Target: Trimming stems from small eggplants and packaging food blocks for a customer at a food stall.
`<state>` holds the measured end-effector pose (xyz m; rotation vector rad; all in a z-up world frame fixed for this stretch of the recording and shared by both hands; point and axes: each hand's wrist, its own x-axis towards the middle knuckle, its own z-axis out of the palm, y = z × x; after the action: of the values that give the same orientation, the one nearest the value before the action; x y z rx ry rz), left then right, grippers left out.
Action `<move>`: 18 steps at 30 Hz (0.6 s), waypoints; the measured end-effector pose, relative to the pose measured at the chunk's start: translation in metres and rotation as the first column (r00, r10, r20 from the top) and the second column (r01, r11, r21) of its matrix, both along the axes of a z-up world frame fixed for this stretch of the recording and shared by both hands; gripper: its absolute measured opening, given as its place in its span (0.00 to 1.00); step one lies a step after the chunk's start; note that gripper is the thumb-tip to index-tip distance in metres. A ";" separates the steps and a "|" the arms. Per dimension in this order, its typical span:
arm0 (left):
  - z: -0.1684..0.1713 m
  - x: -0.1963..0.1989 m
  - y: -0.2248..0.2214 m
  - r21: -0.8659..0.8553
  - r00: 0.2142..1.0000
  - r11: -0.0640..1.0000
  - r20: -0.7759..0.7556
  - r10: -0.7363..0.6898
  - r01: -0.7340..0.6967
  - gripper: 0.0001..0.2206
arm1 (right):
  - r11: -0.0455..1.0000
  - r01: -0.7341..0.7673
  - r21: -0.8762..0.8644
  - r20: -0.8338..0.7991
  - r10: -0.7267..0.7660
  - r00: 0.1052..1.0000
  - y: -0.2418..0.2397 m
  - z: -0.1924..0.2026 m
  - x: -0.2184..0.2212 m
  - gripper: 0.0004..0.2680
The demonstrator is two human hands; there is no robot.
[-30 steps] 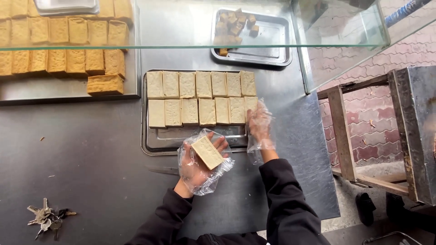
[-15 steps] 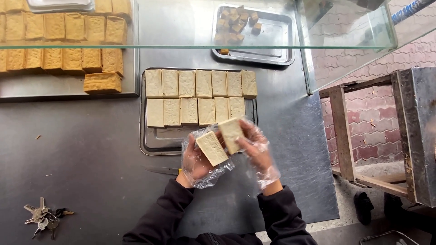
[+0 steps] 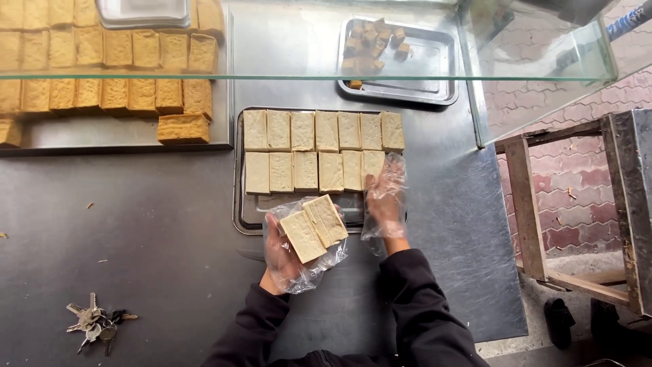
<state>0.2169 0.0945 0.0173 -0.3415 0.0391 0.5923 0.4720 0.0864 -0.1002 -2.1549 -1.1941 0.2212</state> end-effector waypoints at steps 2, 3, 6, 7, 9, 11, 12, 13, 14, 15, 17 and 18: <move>-0.014 -0.003 0.004 -0.020 0.993 1.000 -0.116 -0.018 0.015 0.38 | 1.000 0.008 -0.029 -0.091 -0.011 0.996 0.007 0.010 -0.015 0.24; -0.019 -0.003 0.004 -0.024 0.976 1.000 -0.219 -0.018 0.013 0.39 | 0.996 0.021 0.086 -0.109 -0.011 0.994 0.007 0.019 -0.018 0.22; -0.049 -0.004 -0.001 -0.037 0.951 0.999 -0.306 -0.028 0.017 0.42 | 0.939 0.153 0.309 -0.469 0.010 0.883 0.002 0.004 -0.007 0.23; -0.060 -0.004 -0.003 -0.039 0.955 0.999 -0.294 -0.028 0.017 0.43 | 0.881 0.296 0.369 -0.743 0.088 0.663 0.001 -0.008 0.001 0.26; -0.073 -0.004 -0.001 -0.003 0.939 0.999 -0.341 -0.037 0.038 0.44 | 0.890 0.282 0.360 -0.846 0.184 0.500 -0.011 0.015 0.003 0.25; -0.079 -0.003 -0.001 0.025 0.920 0.998 -0.391 -0.042 0.056 0.45 | 0.901 0.262 0.346 -0.915 0.262 0.307 -0.023 0.053 -0.020 0.25; -0.078 0.000 -0.003 0.020 0.917 0.998 -0.397 -0.041 0.053 0.45 | 0.909 0.259 0.328 -0.936 0.274 0.222 -0.030 0.081 -0.043 0.25; -0.077 0.003 -0.001 0.020 0.915 0.998 -0.401 -0.041 0.054 0.45 | 0.914 0.256 0.314 -0.948 0.287 0.139 -0.036 0.111 -0.065 0.24; -0.094 0.002 -0.007 0.017 0.915 0.999 -0.403 -0.037 0.048 0.45 | 0.916 0.252 0.311 -0.949 0.285 0.135 -0.041 0.112 -0.079 0.24; -0.112 0.001 -0.011 -0.004 0.923 0.999 -0.384 -0.037 0.038 0.43 | 0.925 0.187 0.330 -0.942 0.310 0.130 -0.045 0.113 -0.093 0.25; -0.134 -0.002 -0.016 -0.023 0.931 0.999 -0.364 -0.033 0.026 0.41 | 0.930 0.119 0.349 -0.934 0.335 0.122 -0.054 0.119 -0.118 0.26; -0.138 -0.004 -0.016 -0.019 0.925 1.000 -0.380 -0.028 0.022 0.40 | 0.956 -0.044 0.290 -0.891 0.286 0.352 -0.059 0.123 -0.129 0.25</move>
<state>0.2133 0.0782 -0.1205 -0.2353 0.4216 0.6264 0.3431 0.0278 0.0227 -1.2544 -0.6492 1.1898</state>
